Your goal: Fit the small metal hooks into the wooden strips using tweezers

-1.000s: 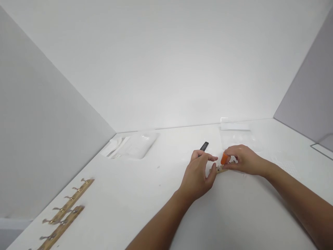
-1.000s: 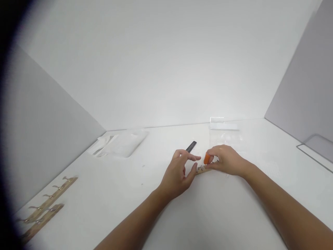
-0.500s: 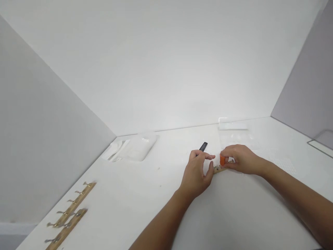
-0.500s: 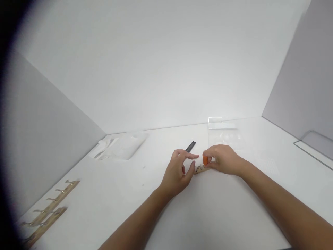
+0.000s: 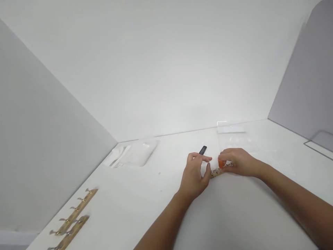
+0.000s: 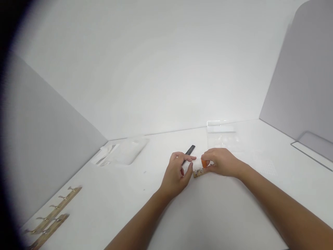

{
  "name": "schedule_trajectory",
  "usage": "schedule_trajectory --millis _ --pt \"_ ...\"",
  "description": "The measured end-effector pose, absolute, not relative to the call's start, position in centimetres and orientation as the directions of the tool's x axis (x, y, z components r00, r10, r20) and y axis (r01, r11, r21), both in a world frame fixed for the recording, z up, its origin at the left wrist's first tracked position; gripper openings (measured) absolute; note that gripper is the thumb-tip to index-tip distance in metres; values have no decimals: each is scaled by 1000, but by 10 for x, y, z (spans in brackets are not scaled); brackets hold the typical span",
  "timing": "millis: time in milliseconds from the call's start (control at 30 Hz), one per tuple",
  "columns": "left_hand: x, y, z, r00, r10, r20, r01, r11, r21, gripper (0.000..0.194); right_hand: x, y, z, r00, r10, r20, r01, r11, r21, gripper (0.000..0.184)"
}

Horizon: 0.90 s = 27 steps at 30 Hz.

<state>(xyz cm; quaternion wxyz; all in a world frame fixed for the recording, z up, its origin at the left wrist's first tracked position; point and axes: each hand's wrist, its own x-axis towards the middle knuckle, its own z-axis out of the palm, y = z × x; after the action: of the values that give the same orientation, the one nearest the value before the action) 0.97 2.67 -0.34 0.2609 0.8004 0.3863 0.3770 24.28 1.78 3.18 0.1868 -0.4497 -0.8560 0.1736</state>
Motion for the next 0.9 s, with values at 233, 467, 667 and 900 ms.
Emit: schedule_trajectory --millis 233,467,667,900 --pt "7 31 -4 405 807 430 434 -583 687 10 250 20 32 -493 860 136 703 485 -520 24" --pt "6 31 -5 428 777 461 426 -623 656 11 256 22 39 -414 907 69 698 366 -615 44" --pt "6 30 -4 449 781 434 421 -614 668 11 280 15 68 -350 934 -73 774 245 -583 33" --pt "7 27 -4 460 784 417 424 -606 672 11 286 -26 57 -261 949 -176 841 134 -524 28"
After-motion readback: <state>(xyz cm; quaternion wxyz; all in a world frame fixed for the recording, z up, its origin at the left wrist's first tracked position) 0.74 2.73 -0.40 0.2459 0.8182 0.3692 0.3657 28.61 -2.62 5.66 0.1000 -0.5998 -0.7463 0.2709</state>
